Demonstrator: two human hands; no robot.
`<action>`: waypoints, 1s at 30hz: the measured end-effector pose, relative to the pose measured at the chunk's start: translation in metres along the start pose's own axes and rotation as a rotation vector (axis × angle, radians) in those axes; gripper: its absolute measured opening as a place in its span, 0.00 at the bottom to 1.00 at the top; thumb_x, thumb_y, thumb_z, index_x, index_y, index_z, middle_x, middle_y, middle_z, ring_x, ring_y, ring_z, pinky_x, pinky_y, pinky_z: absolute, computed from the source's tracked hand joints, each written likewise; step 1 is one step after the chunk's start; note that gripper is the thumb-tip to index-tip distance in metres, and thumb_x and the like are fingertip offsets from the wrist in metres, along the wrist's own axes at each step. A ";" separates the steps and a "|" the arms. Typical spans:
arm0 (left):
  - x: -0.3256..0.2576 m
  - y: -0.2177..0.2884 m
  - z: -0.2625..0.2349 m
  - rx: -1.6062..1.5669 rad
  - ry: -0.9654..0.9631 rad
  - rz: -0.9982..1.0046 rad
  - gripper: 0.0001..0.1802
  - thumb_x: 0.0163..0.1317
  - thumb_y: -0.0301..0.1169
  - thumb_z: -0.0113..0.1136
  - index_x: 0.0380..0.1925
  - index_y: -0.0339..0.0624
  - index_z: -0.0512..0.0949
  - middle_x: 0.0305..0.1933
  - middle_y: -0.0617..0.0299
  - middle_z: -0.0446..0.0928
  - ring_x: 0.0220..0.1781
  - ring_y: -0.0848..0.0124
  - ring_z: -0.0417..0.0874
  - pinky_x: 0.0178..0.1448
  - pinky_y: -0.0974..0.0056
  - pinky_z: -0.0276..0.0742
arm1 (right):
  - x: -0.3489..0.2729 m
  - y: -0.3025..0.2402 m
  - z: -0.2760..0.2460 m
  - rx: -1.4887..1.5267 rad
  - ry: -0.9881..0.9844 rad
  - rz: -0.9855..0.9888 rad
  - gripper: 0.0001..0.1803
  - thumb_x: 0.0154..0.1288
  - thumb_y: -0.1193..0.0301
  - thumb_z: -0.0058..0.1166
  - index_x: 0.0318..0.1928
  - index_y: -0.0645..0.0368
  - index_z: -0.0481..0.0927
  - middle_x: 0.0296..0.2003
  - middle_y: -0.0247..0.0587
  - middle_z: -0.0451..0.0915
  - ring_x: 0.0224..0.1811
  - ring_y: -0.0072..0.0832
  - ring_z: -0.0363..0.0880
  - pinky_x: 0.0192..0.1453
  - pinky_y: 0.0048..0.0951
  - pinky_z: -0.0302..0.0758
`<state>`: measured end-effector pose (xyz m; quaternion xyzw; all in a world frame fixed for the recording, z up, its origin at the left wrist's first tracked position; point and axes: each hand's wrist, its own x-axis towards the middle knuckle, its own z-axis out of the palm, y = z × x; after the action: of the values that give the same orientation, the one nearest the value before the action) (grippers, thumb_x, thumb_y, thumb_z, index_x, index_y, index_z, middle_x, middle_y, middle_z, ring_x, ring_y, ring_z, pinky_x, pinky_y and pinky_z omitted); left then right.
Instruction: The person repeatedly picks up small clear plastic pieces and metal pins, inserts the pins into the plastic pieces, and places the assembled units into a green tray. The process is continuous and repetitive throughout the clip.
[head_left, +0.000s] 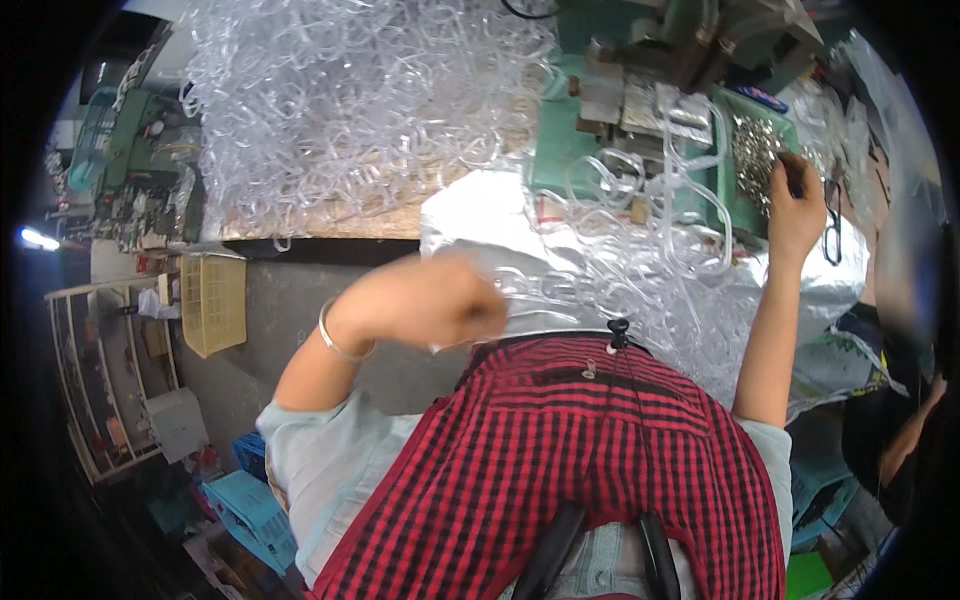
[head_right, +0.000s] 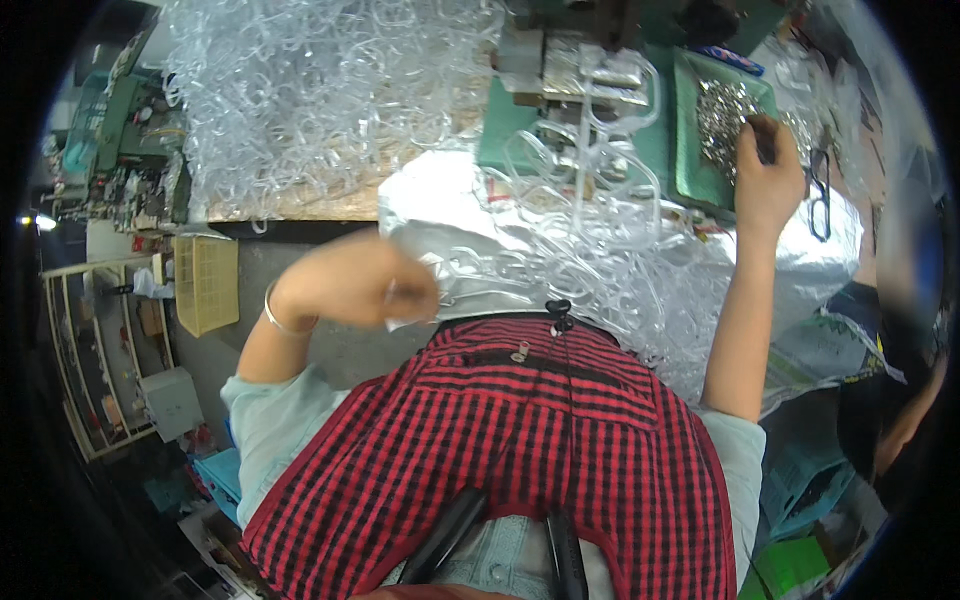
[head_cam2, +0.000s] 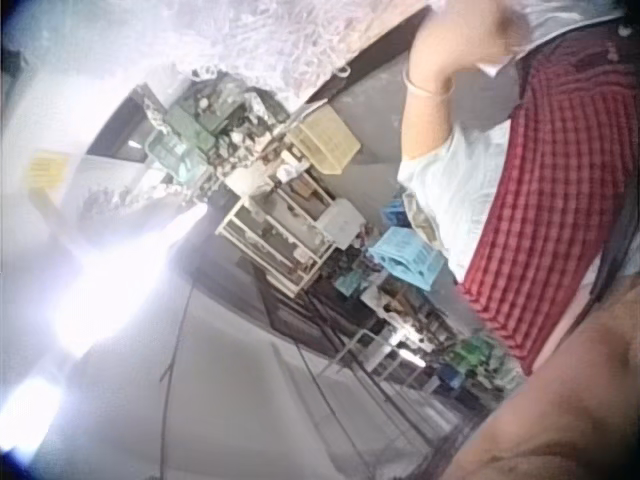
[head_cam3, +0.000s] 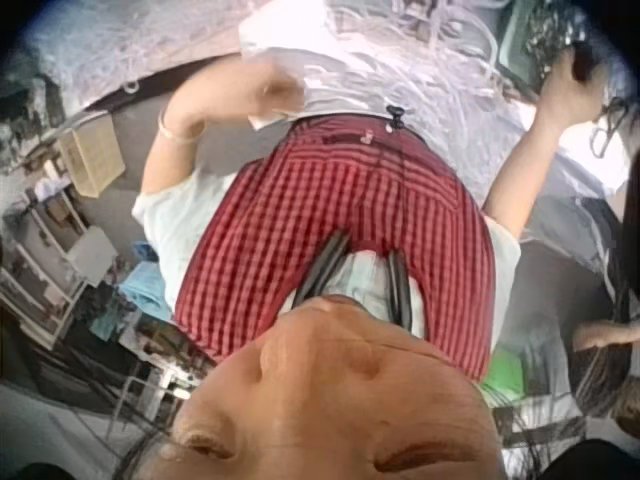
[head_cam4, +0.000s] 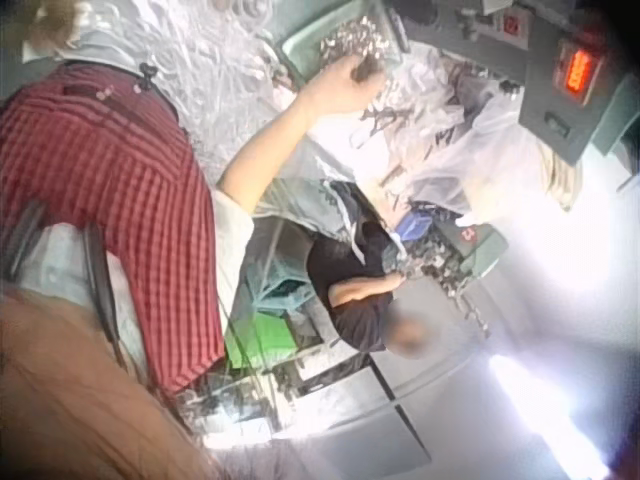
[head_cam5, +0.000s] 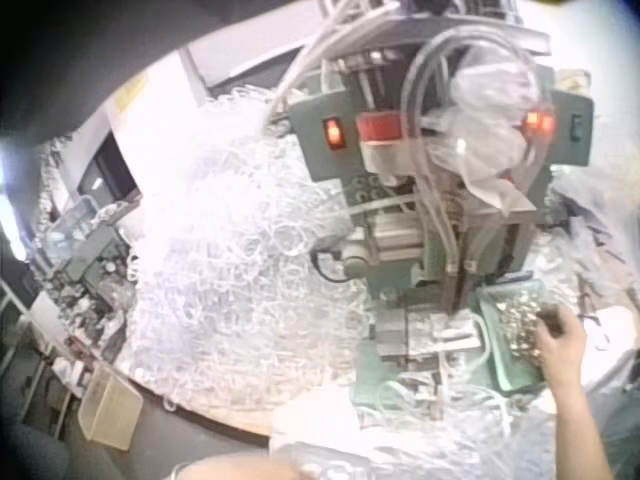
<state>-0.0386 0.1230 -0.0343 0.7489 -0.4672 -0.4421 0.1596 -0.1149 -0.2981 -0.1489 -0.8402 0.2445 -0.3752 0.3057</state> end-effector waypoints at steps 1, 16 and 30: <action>-0.014 -0.017 0.022 0.063 -0.275 -0.013 0.10 0.57 0.34 0.62 0.34 0.42 0.85 0.32 0.51 0.84 0.34 0.54 0.85 0.41 0.55 0.79 | 0.002 -0.004 0.003 0.027 -0.009 0.053 0.12 0.66 0.70 0.60 0.48 0.60 0.85 0.40 0.39 0.87 0.42 0.25 0.85 0.52 0.27 0.77; -0.010 -0.021 0.105 0.097 -0.196 -0.141 0.03 0.47 0.25 0.64 0.23 0.37 0.82 0.27 0.44 0.82 0.35 0.46 0.85 0.38 0.49 0.80 | 0.000 -0.021 0.008 0.068 -0.060 0.089 0.11 0.65 0.72 0.60 0.47 0.60 0.85 0.41 0.38 0.87 0.43 0.25 0.84 0.52 0.26 0.76; -0.022 -0.006 0.024 -0.041 0.060 -0.217 0.11 0.60 0.27 0.58 0.41 0.36 0.82 0.40 0.42 0.83 0.40 0.46 0.84 0.41 0.53 0.78 | 0.015 -0.143 0.024 0.810 -0.245 0.040 0.21 0.56 0.78 0.63 0.52 0.65 0.77 0.38 0.38 0.86 0.42 0.23 0.83 0.51 0.26 0.76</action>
<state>-0.0590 0.1487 -0.0403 0.8045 -0.3692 -0.4436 0.1403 -0.0617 -0.2008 -0.0550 -0.6855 0.0556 -0.3324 0.6454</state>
